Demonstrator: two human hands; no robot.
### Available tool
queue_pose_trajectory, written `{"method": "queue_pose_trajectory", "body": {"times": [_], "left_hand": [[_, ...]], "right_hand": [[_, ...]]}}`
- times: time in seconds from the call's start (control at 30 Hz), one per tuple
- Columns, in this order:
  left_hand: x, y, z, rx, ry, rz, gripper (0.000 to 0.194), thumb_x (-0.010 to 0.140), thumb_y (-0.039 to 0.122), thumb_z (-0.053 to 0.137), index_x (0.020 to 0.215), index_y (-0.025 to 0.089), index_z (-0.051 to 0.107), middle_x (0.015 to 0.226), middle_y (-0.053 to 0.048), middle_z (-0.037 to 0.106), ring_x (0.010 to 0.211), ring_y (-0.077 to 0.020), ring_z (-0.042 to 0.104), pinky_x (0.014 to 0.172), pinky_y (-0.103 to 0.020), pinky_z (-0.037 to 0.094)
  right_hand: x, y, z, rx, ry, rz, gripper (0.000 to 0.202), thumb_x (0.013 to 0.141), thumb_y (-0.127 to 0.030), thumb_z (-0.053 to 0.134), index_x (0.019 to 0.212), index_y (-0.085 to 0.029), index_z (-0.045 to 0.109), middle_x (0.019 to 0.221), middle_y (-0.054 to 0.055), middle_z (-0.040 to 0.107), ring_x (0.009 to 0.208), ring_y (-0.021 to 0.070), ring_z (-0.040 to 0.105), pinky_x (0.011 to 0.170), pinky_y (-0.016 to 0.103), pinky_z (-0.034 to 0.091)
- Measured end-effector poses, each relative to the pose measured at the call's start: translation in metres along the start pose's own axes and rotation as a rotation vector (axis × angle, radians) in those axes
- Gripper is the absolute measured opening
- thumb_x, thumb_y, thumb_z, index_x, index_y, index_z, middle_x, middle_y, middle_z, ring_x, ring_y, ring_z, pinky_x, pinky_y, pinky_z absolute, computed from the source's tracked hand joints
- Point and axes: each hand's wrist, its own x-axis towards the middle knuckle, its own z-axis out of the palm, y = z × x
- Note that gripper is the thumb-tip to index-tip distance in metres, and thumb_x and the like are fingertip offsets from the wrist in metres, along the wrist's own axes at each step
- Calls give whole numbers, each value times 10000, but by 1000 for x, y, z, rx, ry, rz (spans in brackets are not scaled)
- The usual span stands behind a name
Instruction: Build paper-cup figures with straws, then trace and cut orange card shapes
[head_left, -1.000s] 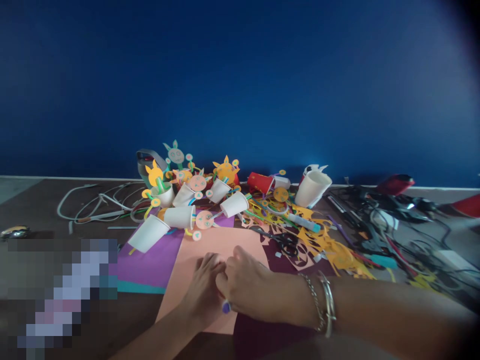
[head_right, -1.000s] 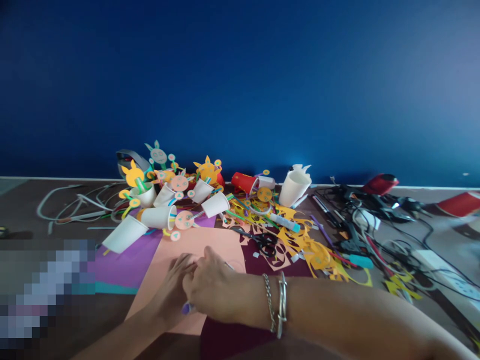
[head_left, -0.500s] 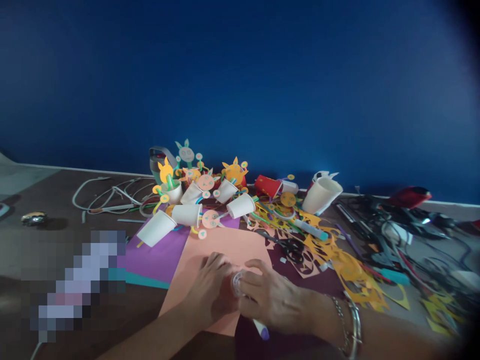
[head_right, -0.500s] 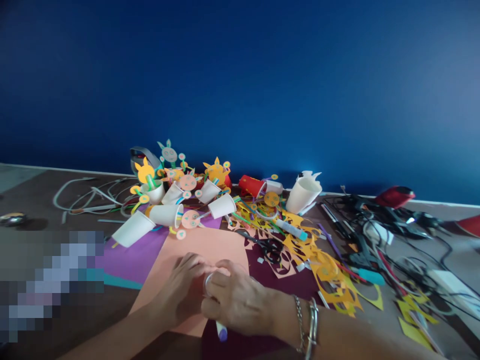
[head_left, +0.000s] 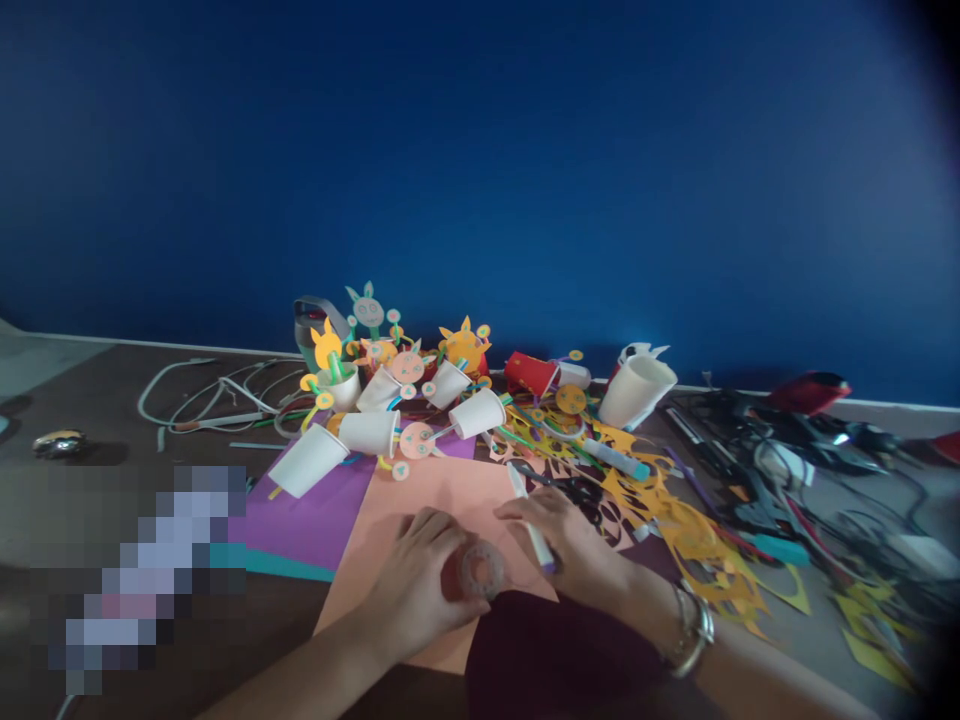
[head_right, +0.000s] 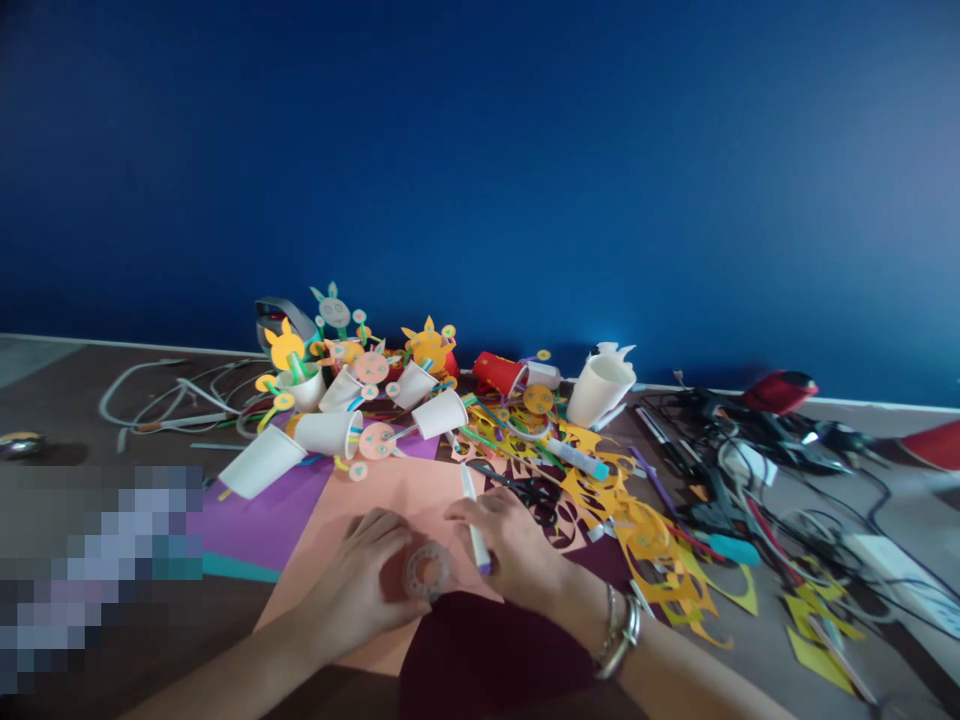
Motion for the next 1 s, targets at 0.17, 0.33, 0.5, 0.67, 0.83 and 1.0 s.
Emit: {"method": "queue_pose_trajectory", "body": {"times": [0.17,0.33,0.5,0.67,0.83,1.0], "left_hand": [[0,1,-4,-34,18,55,459,567,317,819,954,217,593,966,-33,611,939,-251,537,845,-383,390],[-1,4,-15,16,-11,71,340,645,321,760,933,232,601,930,-18,611,937,-242,536,862,-384,374],[-4,2,-18,43,-10,63,360,629,271,751,940,234,572,937,-17,597,928,-245,533,858,-386,361],[-9,4,-15,72,-1,45,309,652,275,717,901,227,540,900,-16,579,890,-243,535,835,-383,351],[-9,8,-16,71,-51,-10,392,584,292,787,874,215,535,899,-15,572,880,-249,533,805,-377,350],[-8,9,-15,58,-84,-64,533,492,364,862,874,199,528,923,-25,571,885,-258,525,788,-378,361]], "right_hand": [[-11,6,20,-321,-118,-129,501,736,-42,498,1215,-189,503,1077,108,677,1027,218,600,1046,458,273],[-12,12,22,-443,-60,-147,460,721,-18,465,1151,-171,522,1098,134,664,1071,223,574,1061,478,239],[-13,14,23,-428,-24,-159,457,735,-8,458,1152,-184,518,1120,134,652,1054,224,582,1057,497,238],[-15,15,28,-395,-15,-120,515,737,4,454,1204,-208,496,1131,114,650,1113,227,558,1064,512,208],[-17,15,29,-389,6,-138,494,756,1,436,1204,-198,494,1192,138,627,1156,227,537,1070,513,191],[-17,15,28,-390,-7,-127,479,753,-9,440,1192,-190,501,1203,141,624,1141,238,549,1067,522,184]]}}
